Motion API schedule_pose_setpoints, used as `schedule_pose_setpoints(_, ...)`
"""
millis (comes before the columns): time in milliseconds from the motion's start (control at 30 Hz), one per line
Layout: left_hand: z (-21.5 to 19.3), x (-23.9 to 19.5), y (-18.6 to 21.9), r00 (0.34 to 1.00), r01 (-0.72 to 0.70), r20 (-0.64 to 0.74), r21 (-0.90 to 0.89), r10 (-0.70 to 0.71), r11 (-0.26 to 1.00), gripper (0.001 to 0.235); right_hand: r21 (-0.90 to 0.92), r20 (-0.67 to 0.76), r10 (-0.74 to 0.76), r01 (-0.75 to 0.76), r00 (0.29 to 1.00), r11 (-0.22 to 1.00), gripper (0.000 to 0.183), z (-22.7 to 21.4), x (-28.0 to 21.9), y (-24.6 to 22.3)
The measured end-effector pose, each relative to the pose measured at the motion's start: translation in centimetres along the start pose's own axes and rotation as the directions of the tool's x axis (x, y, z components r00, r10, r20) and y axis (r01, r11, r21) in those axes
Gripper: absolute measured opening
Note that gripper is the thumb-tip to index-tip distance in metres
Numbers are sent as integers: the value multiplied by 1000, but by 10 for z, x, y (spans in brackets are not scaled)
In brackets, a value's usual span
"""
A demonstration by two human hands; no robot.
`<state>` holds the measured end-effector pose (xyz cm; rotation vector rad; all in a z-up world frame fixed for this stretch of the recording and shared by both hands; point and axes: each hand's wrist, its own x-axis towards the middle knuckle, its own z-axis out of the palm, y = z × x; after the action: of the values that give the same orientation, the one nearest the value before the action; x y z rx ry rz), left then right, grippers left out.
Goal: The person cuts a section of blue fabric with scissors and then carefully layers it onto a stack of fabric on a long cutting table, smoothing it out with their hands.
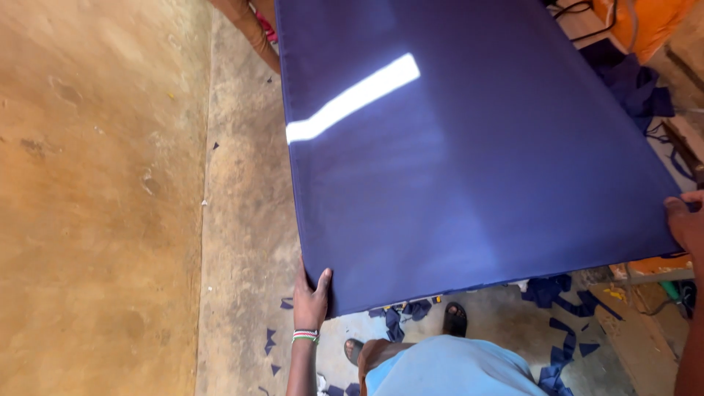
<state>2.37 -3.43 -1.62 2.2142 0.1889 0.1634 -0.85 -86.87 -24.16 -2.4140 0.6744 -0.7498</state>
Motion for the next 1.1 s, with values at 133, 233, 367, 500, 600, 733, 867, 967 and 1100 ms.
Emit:
schedule_pose_setpoints(133,-3,-4,2,951,294,135,-109,-279,949,63,-203,38,193,-182,980,962,50,-29,7,-89)
schedule_pose_setpoints(233,0,-3,-4,936,345,140,-196,-322,918,53,-137,-10,88,-88,996,987,29,-41,2,-116)
schedule_pose_setpoints(367,-1,-6,-8,911,411,129,-227,-391,883,56,-306,-148,-152,101,977,947,7,-58,-28,-131)
schedule_pose_setpoints(500,-7,-11,25,884,468,134,-212,-449,858,59,-355,-173,-109,41,979,934,5,-72,-34,-170)
schedule_pose_setpoints(600,-10,-8,25,870,487,153,-130,-468,864,66,-191,-153,-9,-20,988,981,10,-82,-35,-198)
schedule_pose_setpoints(733,-9,-7,23,860,503,150,-84,-488,860,69,-85,-176,-5,-10,984,996,6,-88,-40,-217)
schedule_pose_setpoints(867,-9,-7,27,845,533,144,-132,-516,836,67,19,-151,39,-36,988,999,7,-90,-39,-222)
schedule_pose_setpoints(967,-5,-9,27,831,556,120,-146,-543,818,65,-15,-194,15,-18,981,1000,10,-80,-39,-202)
schedule_pose_setpoints(1100,-6,-10,32,812,583,136,-222,-567,782,62,6,-190,51,-51,980,999,12,-73,-42,-196)
